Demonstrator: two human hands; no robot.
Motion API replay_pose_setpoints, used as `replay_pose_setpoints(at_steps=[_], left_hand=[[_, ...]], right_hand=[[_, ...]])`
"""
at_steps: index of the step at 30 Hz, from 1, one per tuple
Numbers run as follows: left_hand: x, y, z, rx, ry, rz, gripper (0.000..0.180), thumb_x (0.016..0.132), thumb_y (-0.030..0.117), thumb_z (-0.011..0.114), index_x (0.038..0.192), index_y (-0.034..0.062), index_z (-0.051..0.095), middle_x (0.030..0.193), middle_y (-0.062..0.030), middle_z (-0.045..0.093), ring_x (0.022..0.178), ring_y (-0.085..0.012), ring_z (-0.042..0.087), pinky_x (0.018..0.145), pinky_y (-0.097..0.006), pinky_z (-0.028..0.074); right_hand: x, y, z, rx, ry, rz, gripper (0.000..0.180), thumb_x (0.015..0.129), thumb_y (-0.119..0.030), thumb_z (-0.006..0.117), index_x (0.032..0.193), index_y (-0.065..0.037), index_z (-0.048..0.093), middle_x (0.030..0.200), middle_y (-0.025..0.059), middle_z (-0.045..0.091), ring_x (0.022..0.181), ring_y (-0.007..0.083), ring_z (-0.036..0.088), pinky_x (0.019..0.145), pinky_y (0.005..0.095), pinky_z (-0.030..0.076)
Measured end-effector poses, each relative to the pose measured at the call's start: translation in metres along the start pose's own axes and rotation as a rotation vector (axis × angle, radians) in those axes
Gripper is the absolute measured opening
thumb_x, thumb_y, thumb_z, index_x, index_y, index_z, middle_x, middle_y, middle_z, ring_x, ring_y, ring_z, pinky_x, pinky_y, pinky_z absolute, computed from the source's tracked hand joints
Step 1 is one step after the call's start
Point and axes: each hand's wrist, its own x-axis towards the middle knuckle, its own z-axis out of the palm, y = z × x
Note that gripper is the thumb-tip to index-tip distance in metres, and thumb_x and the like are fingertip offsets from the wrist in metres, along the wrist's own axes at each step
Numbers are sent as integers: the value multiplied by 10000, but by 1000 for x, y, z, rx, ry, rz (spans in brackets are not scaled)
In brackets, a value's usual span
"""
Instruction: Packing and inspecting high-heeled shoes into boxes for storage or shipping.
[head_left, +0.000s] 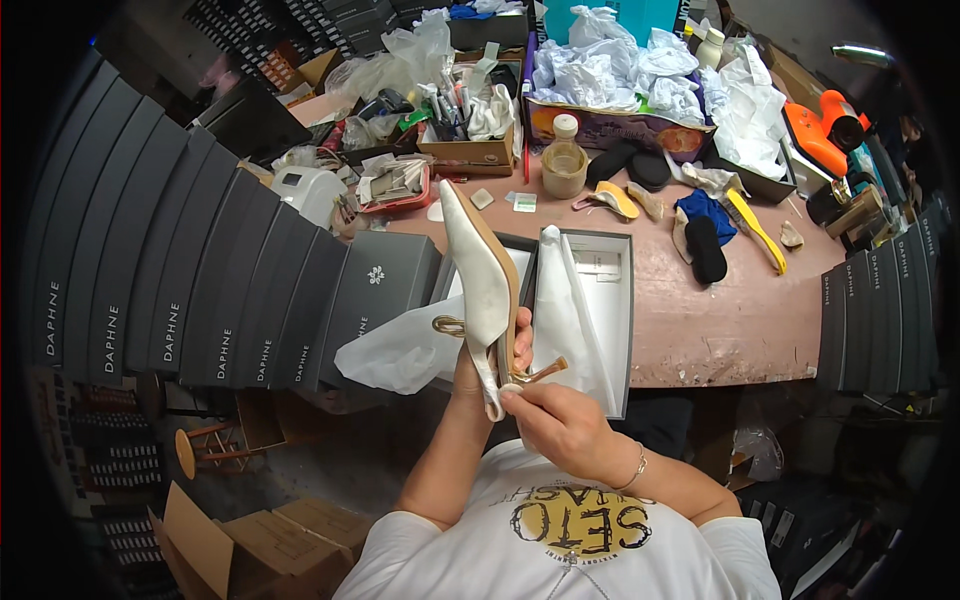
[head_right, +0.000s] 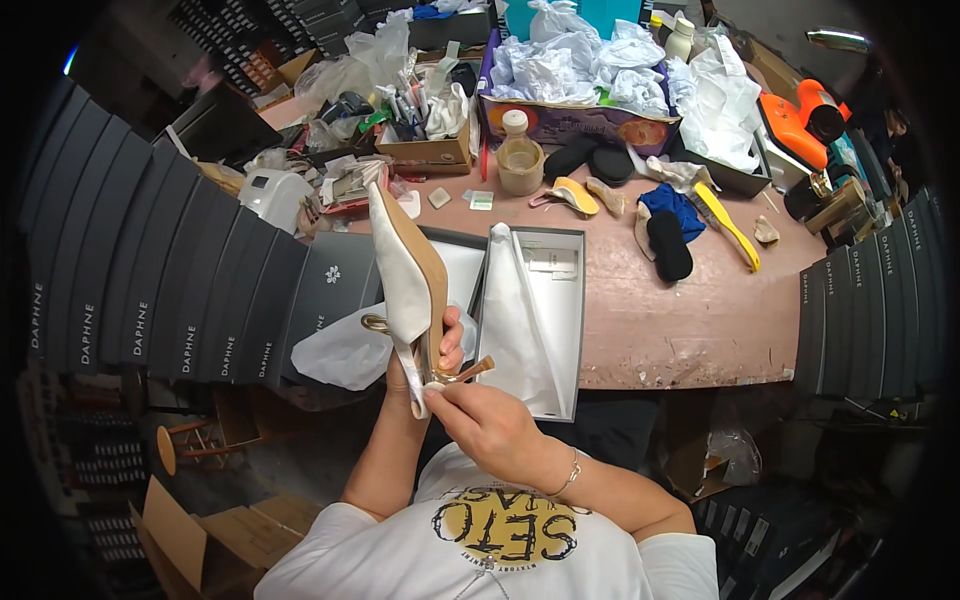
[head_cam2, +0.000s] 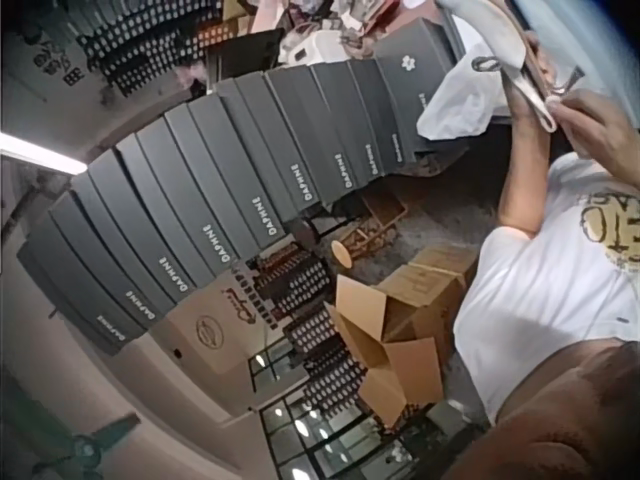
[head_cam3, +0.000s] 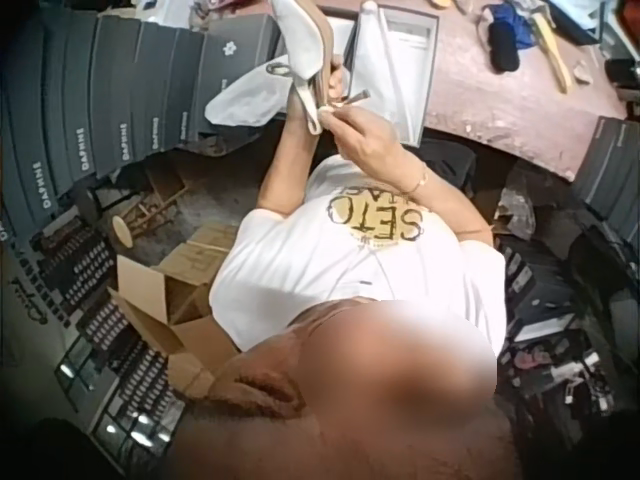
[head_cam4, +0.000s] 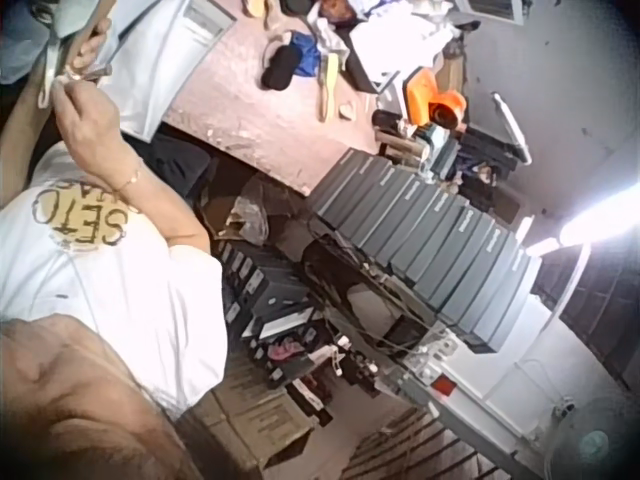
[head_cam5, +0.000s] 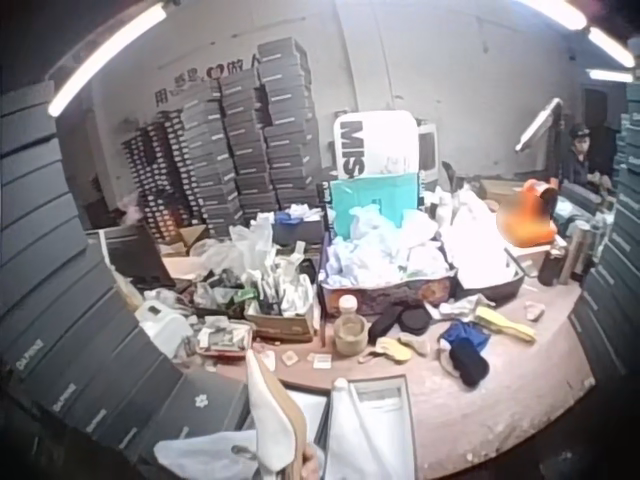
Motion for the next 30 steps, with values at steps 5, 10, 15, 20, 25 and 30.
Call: replay_pose_setpoints(at_steps=[5, 10, 15, 20, 25, 30], left_hand=[[0, 5, 1, -41, 19, 72, 475, 867, 356, 660, 1074, -53, 537, 759, -107, 548, 604, -175, 576, 526, -243, 537], [0, 8, 2, -64, -57, 24, 461, 870, 341, 664, 1075, -53, 542, 766, -105, 555, 640, -183, 595, 527, -255, 548], [0, 11, 10, 30, -9, 96, 470, 867, 353, 663, 1081, -45, 534, 730, -109, 556, 607, -185, 601, 525, -248, 545], [0, 7, 4, -29, -13, 45, 448, 876, 329, 654, 1079, -52, 536, 827, -120, 541, 645, -185, 565, 541, -262, 529], [3, 9, 2, -24, 11, 126, 435, 885, 311, 643, 1084, -60, 533, 883, -141, 551, 660, -188, 559, 537, -275, 534], [2, 9, -15, -82, -134, 5, 480, 871, 276, 671, 1153, -56, 468, 1011, -147, 486, 742, -192, 497, 572, -292, 492]], right_hand=[[5, 0, 0, -6, -15, 19, 360, 732, 7, 647, 1090, 34, 622, 926, 123, 617, 745, 229, 615, 621, 317, 514], [10, 0, -6, 22, 8, -66, 393, 693, 80, 658, 1083, 39, 635, 882, 105, 613, 697, 215, 608, 576, 298, 513], [3, -5, -1, -16, -34, -18, 382, 713, 22, 648, 1094, 42, 631, 892, 113, 609, 719, 220, 610, 591, 297, 511], [9, 6, 0, -28, -9, -43, 416, 686, 46, 660, 1101, 35, 633, 882, 107, 615, 710, 215, 606, 582, 301, 507], [1, -4, 0, -2, -14, -23, 397, 688, 46, 665, 1084, 34, 637, 873, 105, 618, 700, 214, 602, 576, 294, 501], [17, 11, 1, -51, 46, -15, 350, 701, 39, 674, 1049, 35, 644, 852, 111, 622, 645, 215, 595, 540, 296, 495]])
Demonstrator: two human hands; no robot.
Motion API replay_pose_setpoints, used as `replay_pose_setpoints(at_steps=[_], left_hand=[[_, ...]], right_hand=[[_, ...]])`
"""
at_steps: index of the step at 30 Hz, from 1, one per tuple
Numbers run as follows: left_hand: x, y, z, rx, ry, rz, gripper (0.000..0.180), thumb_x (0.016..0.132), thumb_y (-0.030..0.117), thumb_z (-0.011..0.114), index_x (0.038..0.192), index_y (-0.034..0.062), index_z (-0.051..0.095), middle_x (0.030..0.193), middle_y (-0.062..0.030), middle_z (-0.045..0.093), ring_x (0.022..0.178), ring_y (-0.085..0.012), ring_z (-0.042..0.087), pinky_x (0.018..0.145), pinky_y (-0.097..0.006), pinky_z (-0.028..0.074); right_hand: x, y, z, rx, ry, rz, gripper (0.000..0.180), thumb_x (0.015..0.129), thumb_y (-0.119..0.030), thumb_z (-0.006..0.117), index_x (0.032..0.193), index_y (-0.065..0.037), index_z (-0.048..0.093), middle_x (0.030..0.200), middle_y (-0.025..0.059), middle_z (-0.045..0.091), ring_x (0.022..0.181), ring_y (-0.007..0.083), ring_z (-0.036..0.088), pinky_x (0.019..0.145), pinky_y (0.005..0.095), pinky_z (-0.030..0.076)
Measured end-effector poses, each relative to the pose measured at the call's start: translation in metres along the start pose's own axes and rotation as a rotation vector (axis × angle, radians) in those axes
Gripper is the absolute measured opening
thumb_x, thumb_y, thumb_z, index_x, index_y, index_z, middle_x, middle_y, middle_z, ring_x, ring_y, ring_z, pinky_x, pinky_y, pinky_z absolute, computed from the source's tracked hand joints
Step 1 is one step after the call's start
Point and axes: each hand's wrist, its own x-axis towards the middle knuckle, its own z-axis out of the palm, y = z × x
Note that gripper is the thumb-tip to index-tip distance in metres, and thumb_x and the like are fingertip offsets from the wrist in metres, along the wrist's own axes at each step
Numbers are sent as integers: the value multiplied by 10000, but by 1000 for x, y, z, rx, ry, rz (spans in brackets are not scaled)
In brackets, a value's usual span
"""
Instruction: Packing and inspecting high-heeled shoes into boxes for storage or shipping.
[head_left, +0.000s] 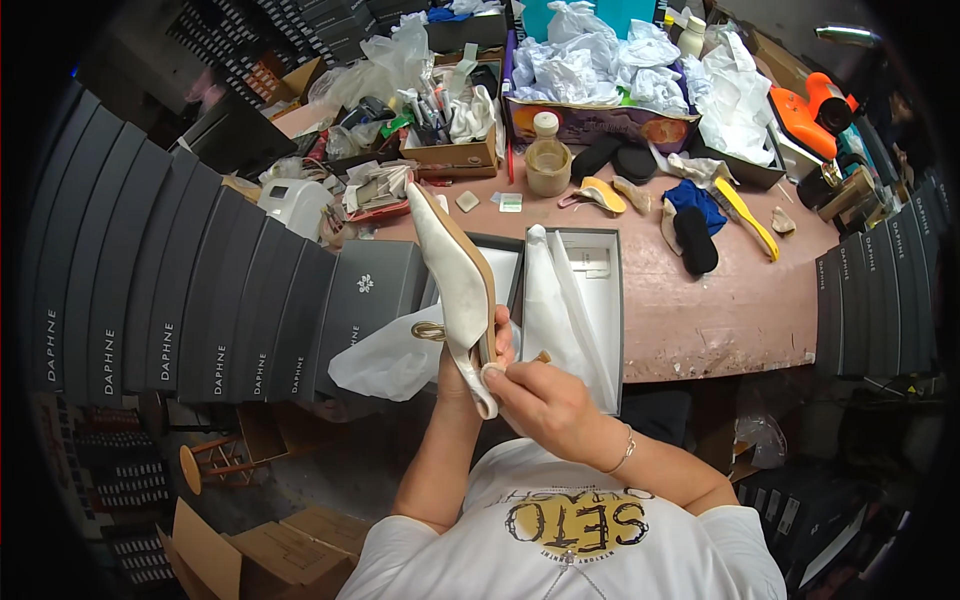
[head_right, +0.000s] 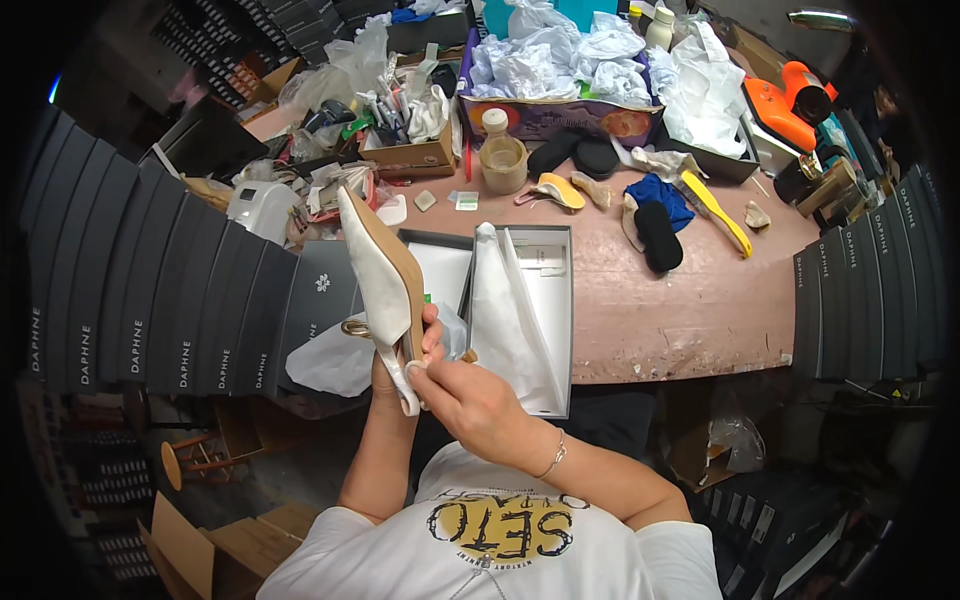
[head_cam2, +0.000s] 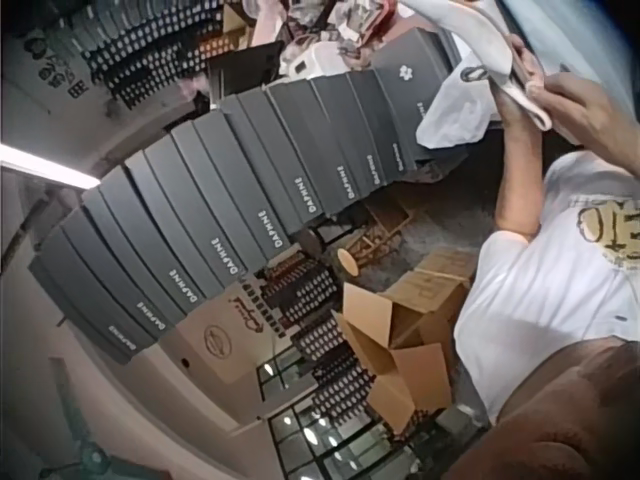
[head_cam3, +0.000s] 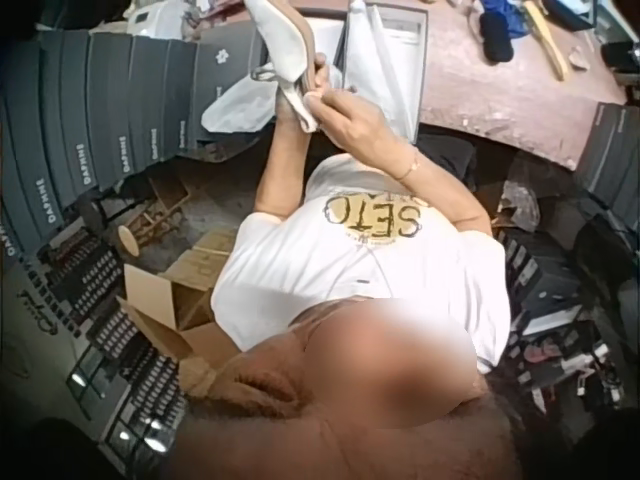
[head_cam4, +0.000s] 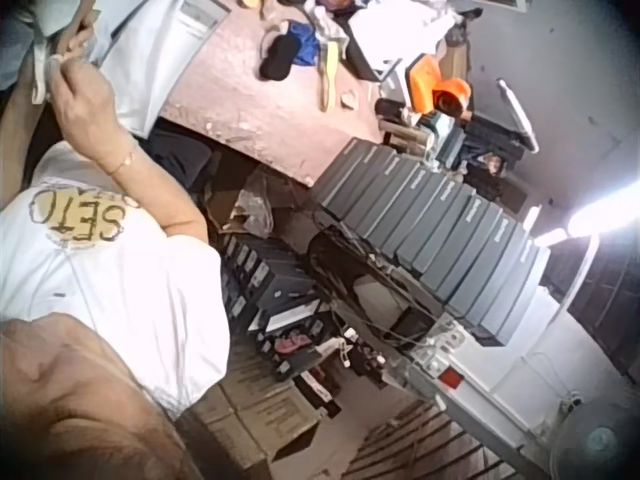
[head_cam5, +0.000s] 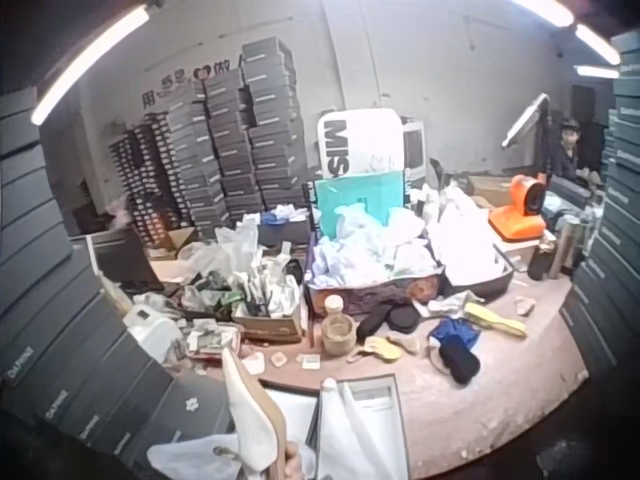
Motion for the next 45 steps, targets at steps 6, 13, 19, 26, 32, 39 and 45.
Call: replay_pose_setpoints(at_steps=[6, 13, 19, 26, 32, 39, 45], left_hand=[[2, -3, 7, 37, 127, 45, 431, 892, 341, 629, 1055, -52, 564, 785, -132, 562, 600, -188, 561, 505, -261, 526], [0, 3, 5, 50, 87, 62, 479, 843, 258, 705, 1123, -48, 465, 902, -115, 489, 667, -196, 496, 578, -285, 490], [-1, -1, 8, 87, 88, 97, 447, 902, 324, 622, 1086, -76, 544, 785, -145, 546, 636, -196, 580, 506, -261, 536], [3, 3, 29, 128, 61, 137, 454, 893, 331, 638, 1073, -72, 533, 780, -126, 544, 642, -183, 594, 533, -245, 558], [0, -6, 28, 263, 101, 138, 530, 838, 339, 696, 1152, -33, 487, 915, -149, 566, 651, -163, 607, 519, -250, 564], [-4, -13, 21, 241, 73, 145, 636, 800, 281, 749, 1298, 73, 413, 981, -168, 570, 680, -168, 630, 538, -266, 585], [-5, -16, 34, 294, 85, 216, 650, 798, 246, 755, 1319, 80, 404, 972, -171, 583, 685, -166, 640, 538, -253, 580]], right_hand=[[-11, -7, -2, 28, -36, -11, 369, 713, 42, 666, 1080, 36, 632, 833, 93, 603, 631, 204, 586, 535, 303, 494], [-21, -13, 3, 13, -21, 64, 366, 713, 38, 675, 1077, 28, 635, 851, 94, 608, 660, 207, 598, 560, 295, 499], [-7, -7, -1, -12, -65, 59, 361, 719, 56, 663, 1078, 26, 632, 846, 91, 610, 662, 207, 603, 541, 297, 505], [-14, -14, -31, 192, -30, 245, 297, 784, 1, 682, 1077, -34, 640, 847, 100, 591, 698, 231, 619, 613, 312, 515], [-8, -9, -25, 335, -16, 359, 173, 787, 12, 695, 955, -23, 671, 818, 82, 613, 659, 155, 607, 592, 257, 492], [-6, -15, -25, 401, -79, 570, 97, 825, -27, 682, 907, -5, 635, 793, 75, 643, 646, 120, 629, 603, 247, 509], [-4, -15, -26, 352, -105, 540, 97, 825, -32, 676, 901, 1, 626, 800, 86, 650, 663, 141, 648, 612, 257, 519]])
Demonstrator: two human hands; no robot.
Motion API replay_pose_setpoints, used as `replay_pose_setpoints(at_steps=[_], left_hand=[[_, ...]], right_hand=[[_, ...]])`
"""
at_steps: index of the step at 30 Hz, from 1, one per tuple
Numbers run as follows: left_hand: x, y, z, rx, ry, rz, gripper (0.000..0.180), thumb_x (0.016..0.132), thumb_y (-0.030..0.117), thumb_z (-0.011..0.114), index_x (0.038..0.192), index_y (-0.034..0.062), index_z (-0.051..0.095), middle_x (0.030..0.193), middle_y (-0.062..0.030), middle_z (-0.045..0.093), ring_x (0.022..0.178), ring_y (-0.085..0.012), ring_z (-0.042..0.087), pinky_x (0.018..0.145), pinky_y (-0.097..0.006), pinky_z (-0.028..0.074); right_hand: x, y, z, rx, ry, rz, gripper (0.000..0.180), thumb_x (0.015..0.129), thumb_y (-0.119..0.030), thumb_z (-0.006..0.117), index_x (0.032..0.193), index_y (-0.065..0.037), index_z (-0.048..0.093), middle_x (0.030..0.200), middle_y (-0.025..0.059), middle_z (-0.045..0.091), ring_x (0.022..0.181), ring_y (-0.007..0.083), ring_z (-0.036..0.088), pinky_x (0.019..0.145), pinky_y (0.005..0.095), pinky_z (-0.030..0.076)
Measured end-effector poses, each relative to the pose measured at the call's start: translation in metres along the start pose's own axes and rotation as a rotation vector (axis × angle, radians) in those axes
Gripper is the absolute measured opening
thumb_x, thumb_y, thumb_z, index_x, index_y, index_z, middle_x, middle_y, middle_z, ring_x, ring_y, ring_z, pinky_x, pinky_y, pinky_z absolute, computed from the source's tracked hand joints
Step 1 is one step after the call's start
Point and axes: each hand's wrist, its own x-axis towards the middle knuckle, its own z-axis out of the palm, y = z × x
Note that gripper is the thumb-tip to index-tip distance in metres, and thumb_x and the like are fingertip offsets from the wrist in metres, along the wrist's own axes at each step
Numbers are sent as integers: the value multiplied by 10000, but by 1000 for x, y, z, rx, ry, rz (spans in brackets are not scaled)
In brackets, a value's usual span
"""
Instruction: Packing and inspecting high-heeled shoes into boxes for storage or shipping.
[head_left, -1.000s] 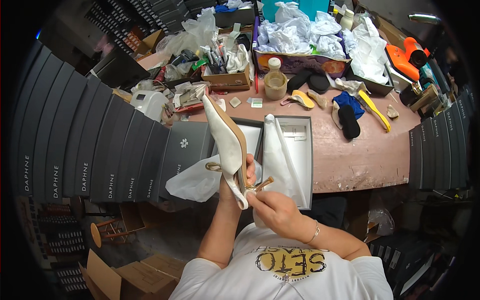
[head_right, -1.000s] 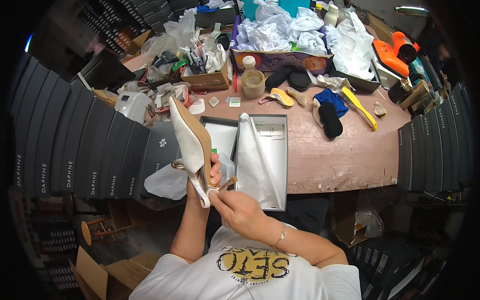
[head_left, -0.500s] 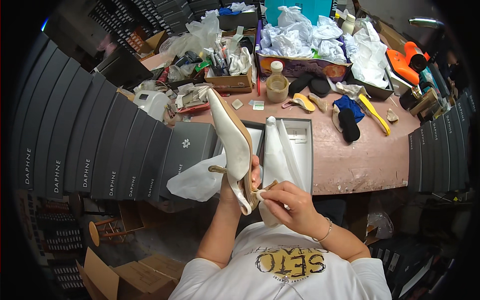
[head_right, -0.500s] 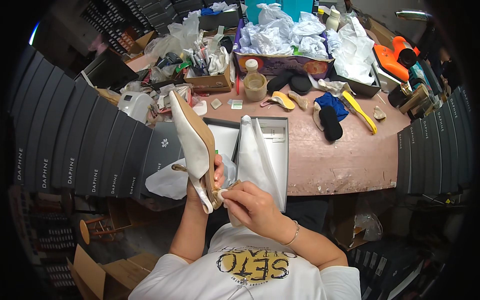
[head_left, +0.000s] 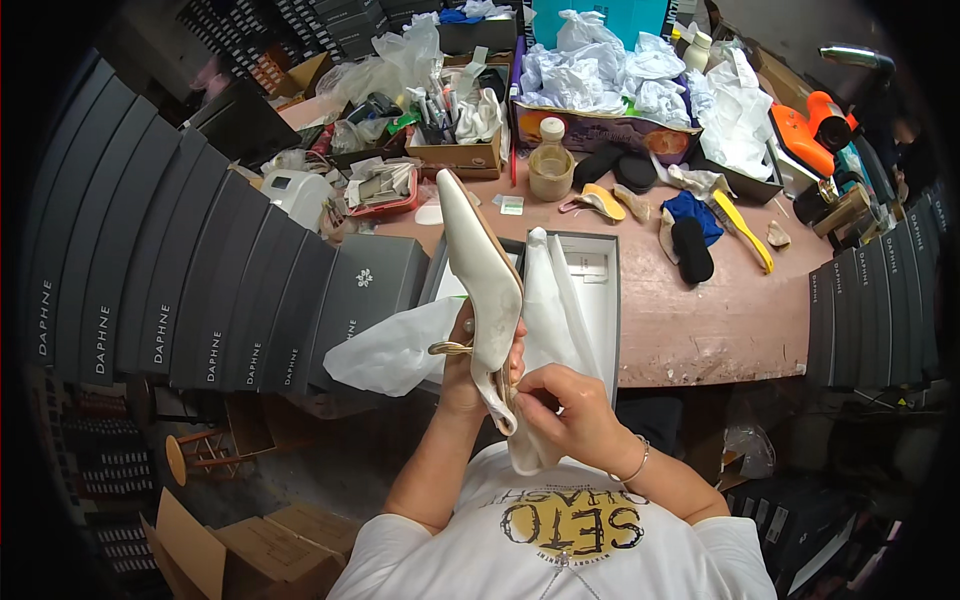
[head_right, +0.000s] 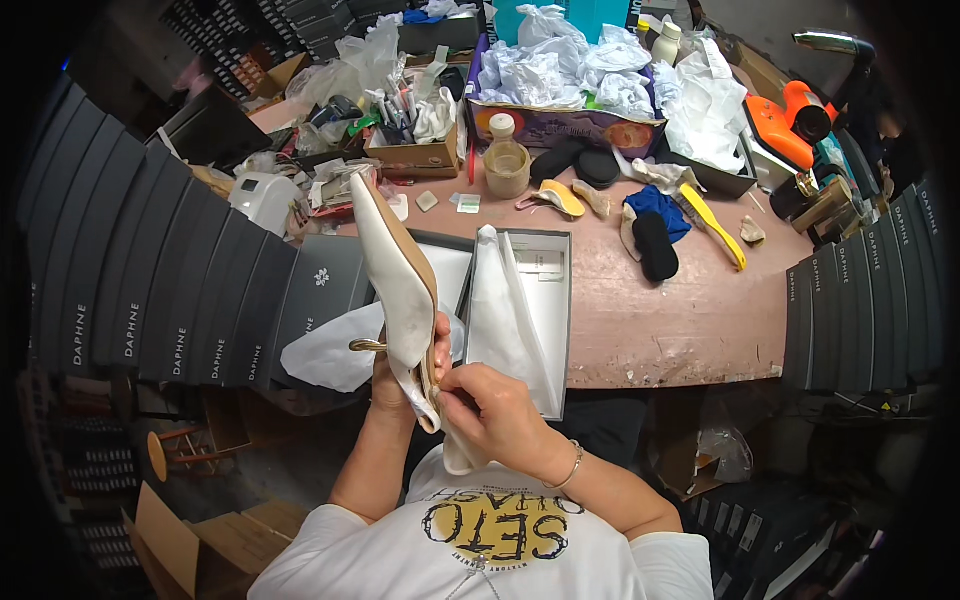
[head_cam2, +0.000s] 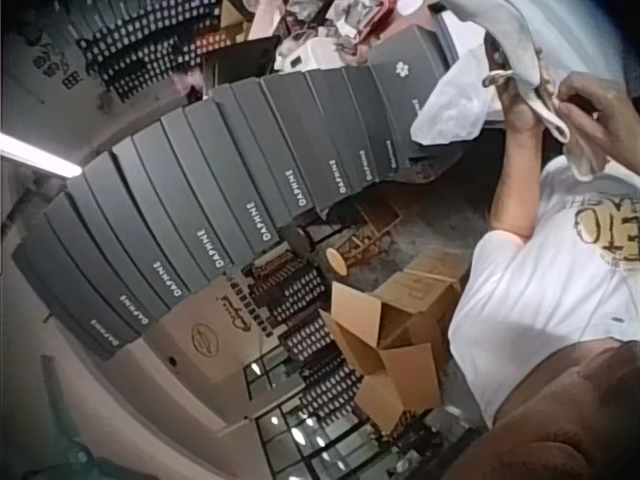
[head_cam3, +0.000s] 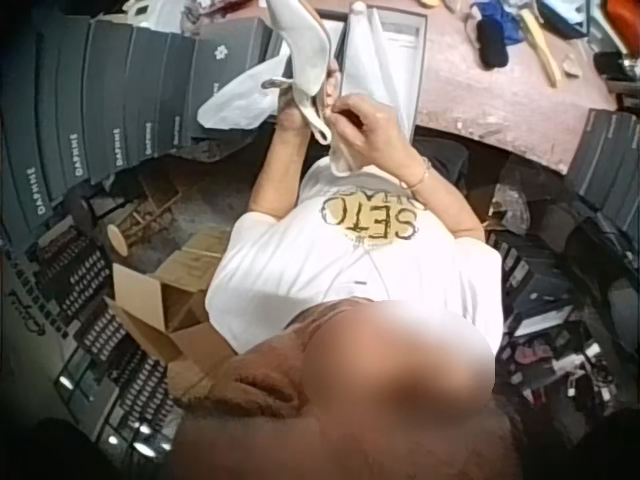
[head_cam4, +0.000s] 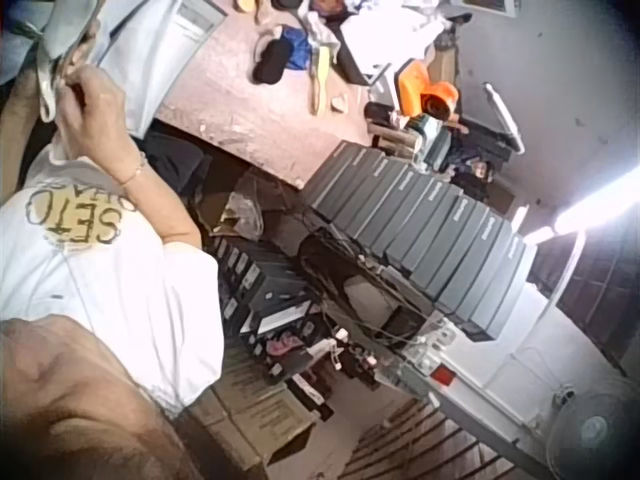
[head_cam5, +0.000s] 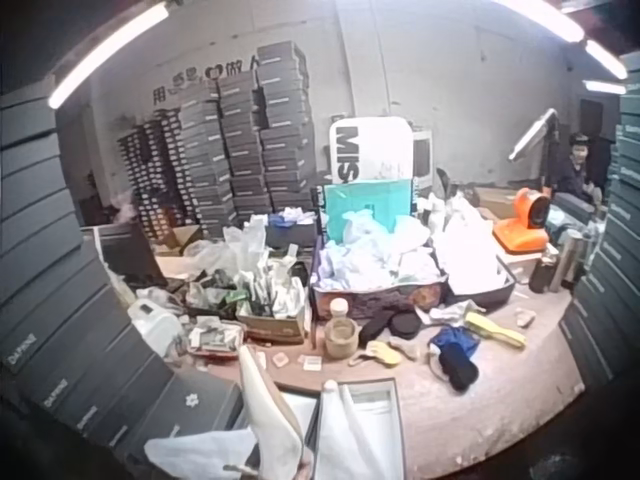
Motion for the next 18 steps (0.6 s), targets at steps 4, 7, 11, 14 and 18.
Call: replay_pose_setpoints(at_steps=[4, 7, 11, 14, 18], left_hand=[[-3, -4, -3, 50, 9, 48, 606, 811, 229, 740, 1307, 71, 427, 977, -166, 590, 692, -164, 637, 541, -248, 569], [-5, -6, -10, 34, 47, 29, 544, 827, 226, 721, 1277, 62, 464, 980, -155, 595, 709, -163, 629, 562, -253, 564], [-6, -11, -23, -8, 81, -12, 476, 849, 238, 693, 1242, 53, 497, 981, -139, 600, 724, -159, 616, 587, -256, 560], [-6, -12, -25, -20, 150, -24, 469, 862, 258, 674, 1241, 51, 491, 976, -133, 599, 715, -158, 614, 570, -256, 558], [-5, -6, -24, -53, 109, -120, 466, 882, 299, 646, 1235, 42, 480, 976, -133, 587, 709, -166, 613, 533, -265, 559]], right_hand=[[3, 0, 4, -22, 8, -49, 106, 806, -23, 677, 891, -3, 617, 804, 100, 643, 665, 179, 650, 612, 270, 522], [5, 4, 10, -59, 38, -91, 116, 792, -9, 674, 887, -7, 608, 795, 106, 633, 662, 205, 645, 603, 285, 517], [8, 7, 16, -106, 102, -149, 113, 803, -8, 657, 900, -7, 599, 800, 129, 624, 674, 258, 640, 607, 326, 512], [9, 12, 17, -123, 139, -141, 110, 796, 0, 670, 886, -7, 608, 781, 104, 630, 648, 192, 636, 588, 283, 500], [13, 6, -2, -26, 77, -2, 100, 807, -11, 675, 885, -3, 614, 774, 102, 632, 640, 175, 628, 591, 261, 497]])
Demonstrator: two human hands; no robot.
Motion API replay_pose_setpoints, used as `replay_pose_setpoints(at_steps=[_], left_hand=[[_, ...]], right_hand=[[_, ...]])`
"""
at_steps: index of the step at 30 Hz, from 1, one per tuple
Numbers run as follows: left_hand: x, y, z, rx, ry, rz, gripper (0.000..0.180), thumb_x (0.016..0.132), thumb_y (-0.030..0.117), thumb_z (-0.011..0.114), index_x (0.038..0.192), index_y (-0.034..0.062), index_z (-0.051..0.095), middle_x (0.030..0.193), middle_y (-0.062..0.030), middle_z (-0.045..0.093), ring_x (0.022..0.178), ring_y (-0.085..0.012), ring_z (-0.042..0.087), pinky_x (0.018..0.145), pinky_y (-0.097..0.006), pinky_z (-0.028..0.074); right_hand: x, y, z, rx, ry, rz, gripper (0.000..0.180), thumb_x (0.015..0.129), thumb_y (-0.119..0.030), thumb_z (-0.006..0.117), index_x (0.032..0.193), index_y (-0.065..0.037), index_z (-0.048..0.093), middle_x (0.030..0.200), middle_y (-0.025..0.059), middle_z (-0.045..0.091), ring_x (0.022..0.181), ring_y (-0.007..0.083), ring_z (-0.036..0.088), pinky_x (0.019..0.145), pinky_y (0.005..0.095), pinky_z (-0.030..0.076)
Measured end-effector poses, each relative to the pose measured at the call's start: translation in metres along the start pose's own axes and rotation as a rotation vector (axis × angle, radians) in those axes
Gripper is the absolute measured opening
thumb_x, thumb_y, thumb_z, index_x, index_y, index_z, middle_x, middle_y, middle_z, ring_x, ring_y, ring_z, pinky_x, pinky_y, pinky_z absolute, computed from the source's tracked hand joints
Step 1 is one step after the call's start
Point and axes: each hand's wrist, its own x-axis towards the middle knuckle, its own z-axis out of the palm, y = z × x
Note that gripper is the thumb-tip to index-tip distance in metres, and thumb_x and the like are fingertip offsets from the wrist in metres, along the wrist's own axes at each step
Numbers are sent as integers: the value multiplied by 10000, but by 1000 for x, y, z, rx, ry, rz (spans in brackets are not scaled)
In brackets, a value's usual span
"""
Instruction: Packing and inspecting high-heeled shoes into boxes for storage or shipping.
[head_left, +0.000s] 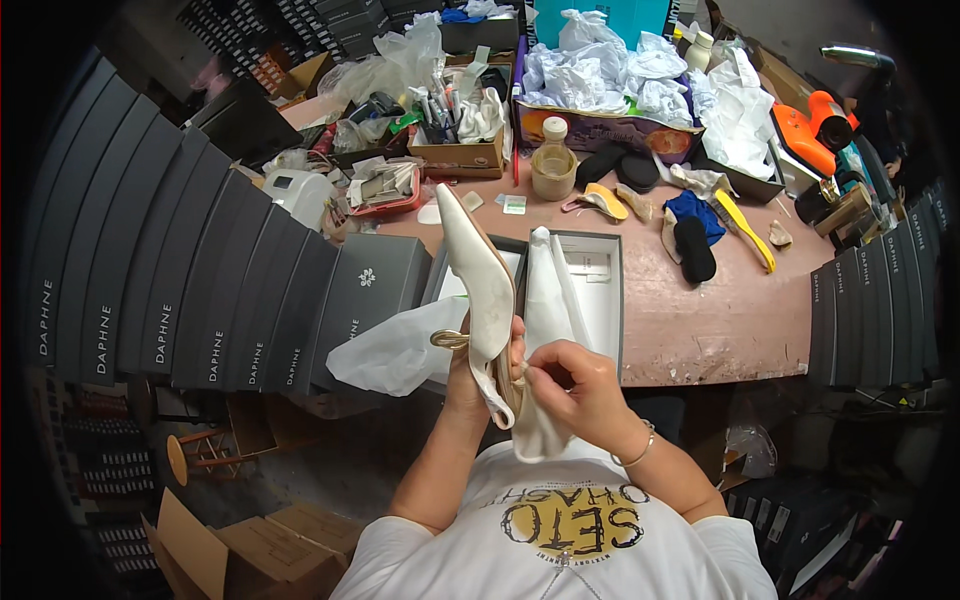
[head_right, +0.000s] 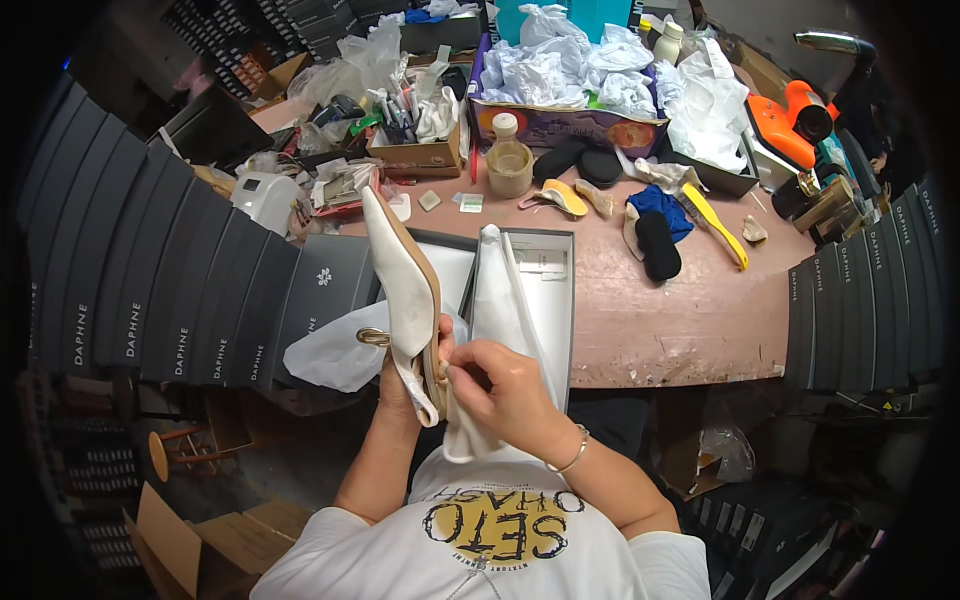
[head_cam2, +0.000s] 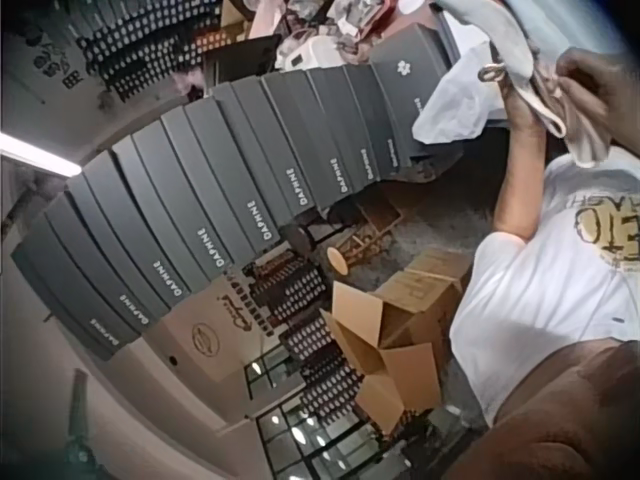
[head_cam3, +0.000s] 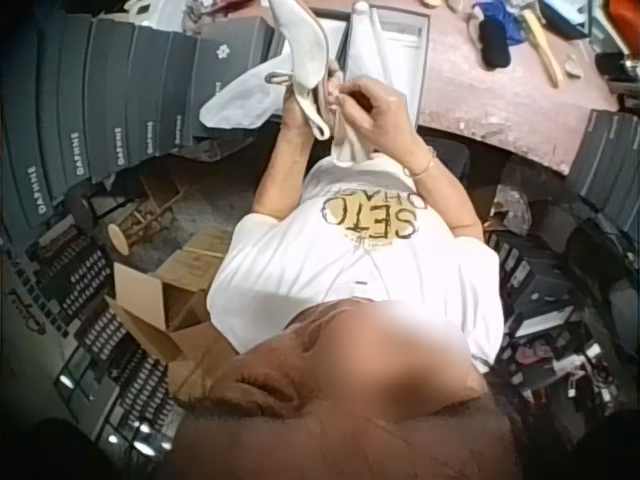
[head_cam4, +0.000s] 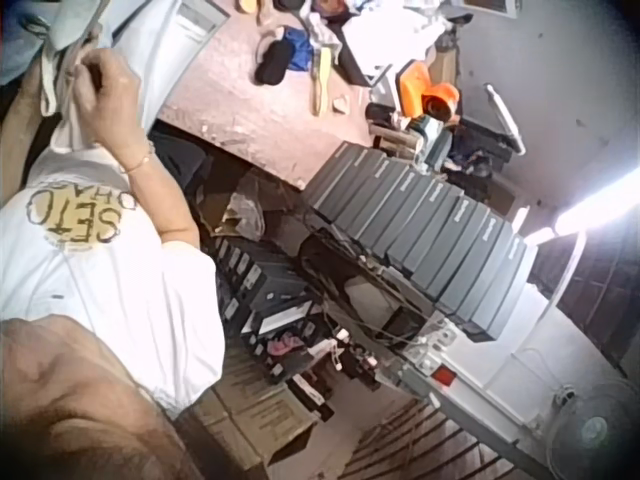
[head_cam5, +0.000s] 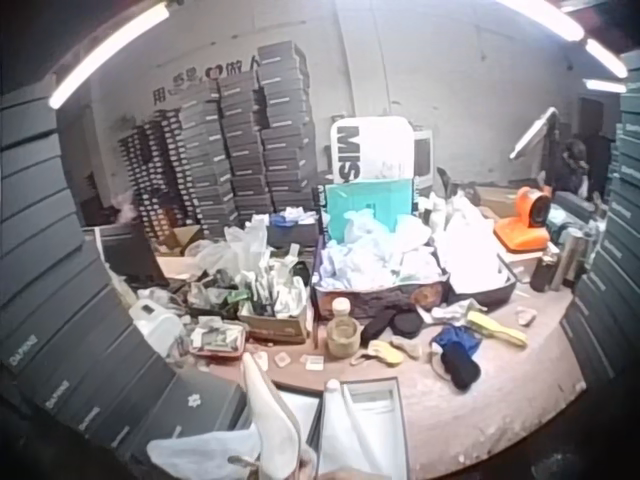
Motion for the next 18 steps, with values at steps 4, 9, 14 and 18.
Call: replay_pose_setpoints(at_steps=[4, 9, 14, 18], left_hand=[[0, -1, -7, -86, -52, -59, 476, 892, 298, 624, 1261, 43, 463, 997, -152, 576, 702, -175, 610, 527, -268, 562], [-1, -3, -3, -88, -55, -54, 523, 873, 251, 654, 1316, 71, 440, 998, -167, 577, 707, -183, 624, 539, -275, 575], [-2, -8, 5, 0, -54, 60, 583, 848, 199, 688, 1349, 87, 411, 998, -177, 586, 716, -186, 644, 547, -275, 583], [-1, -7, 11, 39, -41, 82, 622, 840, 201, 700, 1368, 91, 390, 988, -176, 594, 703, -176, 646, 533, -264, 578]], right_hand=[[-9, -3, -7, -27, -93, 4, 108, 803, -30, 680, 894, -8, 624, 772, 102, 634, 659, 190, 644, 613, 276, 514], [-13, -5, -1, -25, -133, -10, 106, 803, -52, 680, 889, -12, 633, 782, 108, 642, 663, 233, 649, 620, 304, 523], [-13, 0, 4, -32, -86, 7, 108, 809, -53, 675, 897, -6, 634, 769, 111, 646, 648, 227, 645, 604, 297, 514], [-12, -2, 1, 28, -98, 68, 86, 825, -57, 668, 875, 3, 632, 730, 110, 645, 600, 177, 624, 576, 275, 500]])
